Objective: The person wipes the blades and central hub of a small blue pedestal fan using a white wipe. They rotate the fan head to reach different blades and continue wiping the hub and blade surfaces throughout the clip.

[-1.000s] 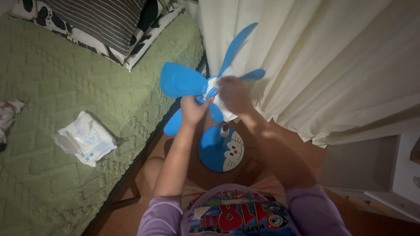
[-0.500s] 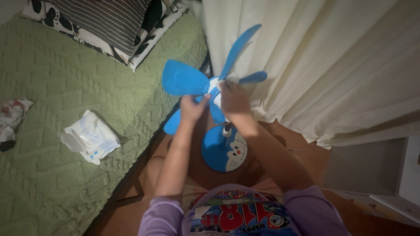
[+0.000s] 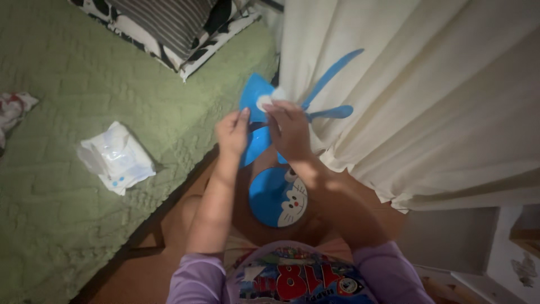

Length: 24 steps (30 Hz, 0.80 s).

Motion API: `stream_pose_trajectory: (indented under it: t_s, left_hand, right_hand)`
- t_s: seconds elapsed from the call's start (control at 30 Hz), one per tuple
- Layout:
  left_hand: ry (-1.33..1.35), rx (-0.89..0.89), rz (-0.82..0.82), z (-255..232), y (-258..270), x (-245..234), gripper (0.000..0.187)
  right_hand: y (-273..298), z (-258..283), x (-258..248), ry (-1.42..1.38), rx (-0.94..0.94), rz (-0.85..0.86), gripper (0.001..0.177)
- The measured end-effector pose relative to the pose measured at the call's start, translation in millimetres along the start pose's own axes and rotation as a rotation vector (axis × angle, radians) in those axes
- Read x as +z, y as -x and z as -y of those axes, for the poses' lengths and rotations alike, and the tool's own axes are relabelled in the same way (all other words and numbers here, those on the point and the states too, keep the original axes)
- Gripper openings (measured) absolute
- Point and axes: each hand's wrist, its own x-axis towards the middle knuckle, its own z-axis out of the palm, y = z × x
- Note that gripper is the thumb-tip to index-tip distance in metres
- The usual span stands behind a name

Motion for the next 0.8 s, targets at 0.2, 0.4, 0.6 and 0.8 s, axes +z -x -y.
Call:
stream_pose_trajectory:
  t_s: [0.2,0.4,0.6,0.8]
  left_hand:
    - [0.102,-0.077,-0.027,-21.2,0.3,-0.4,0.038]
    - [0.131,-0.061,-0.1,-26.2,4.5,4.8,0.036]
    - [0.186,-0.026,-0.116,-24.4,3.2,11.1,0.04]
    - [0.114,-0.025,-0.116,-33.8,8.1,13.3,0.039]
  right_hand:
    - [-10.6,9.2,18.0,0.254,-0.244,-0.005,0.03]
    - [-2.0,-0.6,19.9,0.295,-0.301,0.044,0.028]
    - [13.8,-12.4,24.7,0.273,-0.282,0.059,0.023]
    - [31.1,-20.2,25.5,0.223,-0.194,0.009,0.024]
